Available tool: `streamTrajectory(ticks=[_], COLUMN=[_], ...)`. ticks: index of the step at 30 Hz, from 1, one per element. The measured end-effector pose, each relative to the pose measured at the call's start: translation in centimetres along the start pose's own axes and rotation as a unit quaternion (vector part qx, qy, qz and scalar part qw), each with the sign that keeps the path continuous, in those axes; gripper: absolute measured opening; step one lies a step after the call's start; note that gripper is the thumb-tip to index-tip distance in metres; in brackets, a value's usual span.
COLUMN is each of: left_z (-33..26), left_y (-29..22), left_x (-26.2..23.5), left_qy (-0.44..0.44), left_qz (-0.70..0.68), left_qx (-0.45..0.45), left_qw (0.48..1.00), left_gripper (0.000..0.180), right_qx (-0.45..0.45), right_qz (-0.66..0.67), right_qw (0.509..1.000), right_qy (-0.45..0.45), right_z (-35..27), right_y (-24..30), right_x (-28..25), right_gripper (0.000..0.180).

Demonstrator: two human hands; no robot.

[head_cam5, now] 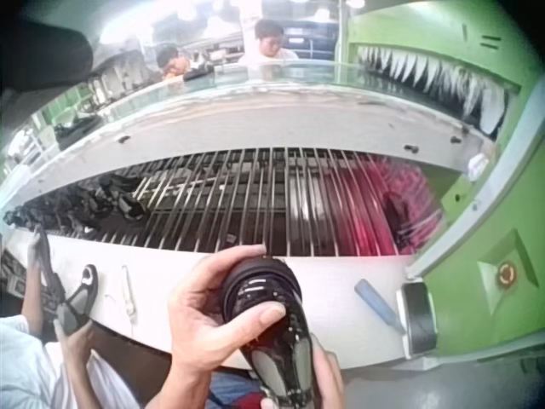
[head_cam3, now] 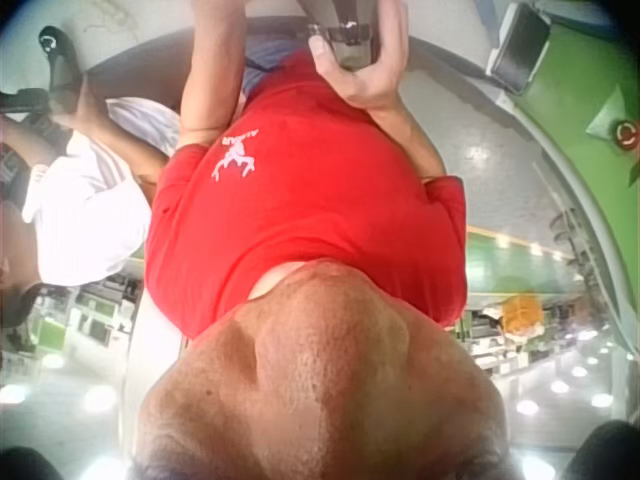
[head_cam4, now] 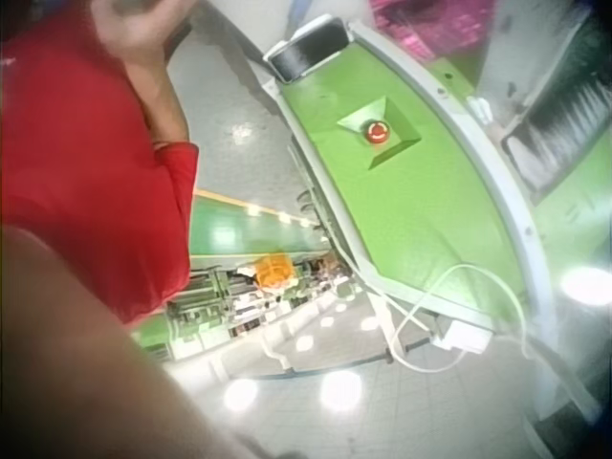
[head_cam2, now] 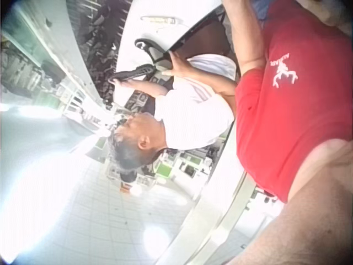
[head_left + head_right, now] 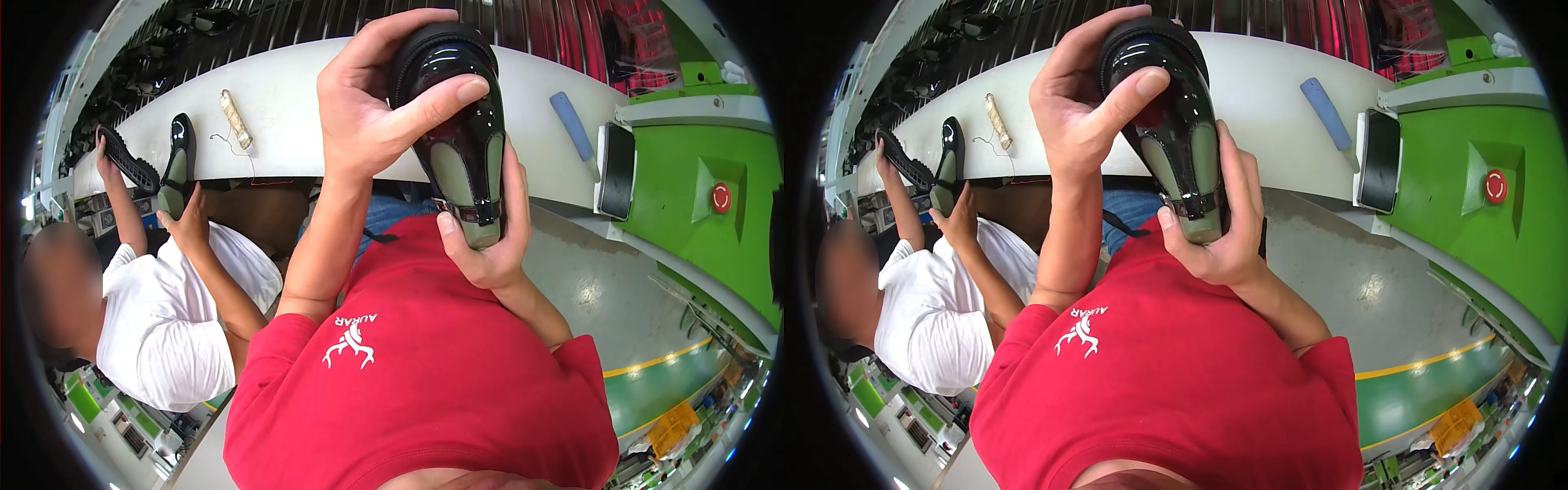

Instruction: The person picks up black shoes from a conveyor belt and wipes them with a blue tool. They inspect the shoes by turning them over and checking the soles and straps. The person then places the shoes back onto the moving conveyor belt. This process is repeated for multiple shoes throughout the video.

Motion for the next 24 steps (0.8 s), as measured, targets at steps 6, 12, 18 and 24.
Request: streamTrajectory(ticks=[6,12,18,24], left_z=[0.0,0.0,-0.2,-0.1], left_y=[-0.3,-0.4,-0.4,-0.4], left_x=[0.2,0.3,0.4,-0.4], left_qy=[-0.003,-0.001,0.003,0.067], left_qz=[0.016,0.027,0.044,0.097], left_qx=[-0.003,0.002,0.001,0.1], left_qw=[1.0,1.0,0.999,0.988], left_gripper=[0.061,0.06,0.06,0.057], right_qx=[-0.004,-0.004,0.002,0.004], right_qz=[-0.002,-0.006,0.002,-0.006], right_qw=[1.0,1.0,1.0,1.0], right_qy=[0.0,-0.001,-0.006,-0.004], right_z=[0.1,0.1,0.0,-0.1], right_y=[0.1,0.1,0.2,0.3], right_x=[-0.1,-0.2,-0.1,-0.3], right_gripper=[0.099,0.098,0.098,0.098])
Point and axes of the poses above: each hand's wrist, its own z-axis towards the middle knuckle, its own x-axis out of the palm, y = z × x, the point moved 1 cm from there along z, towards the middle knuckle, and after that the axes turned 14 degrees about -z, right-handed, at the moved point
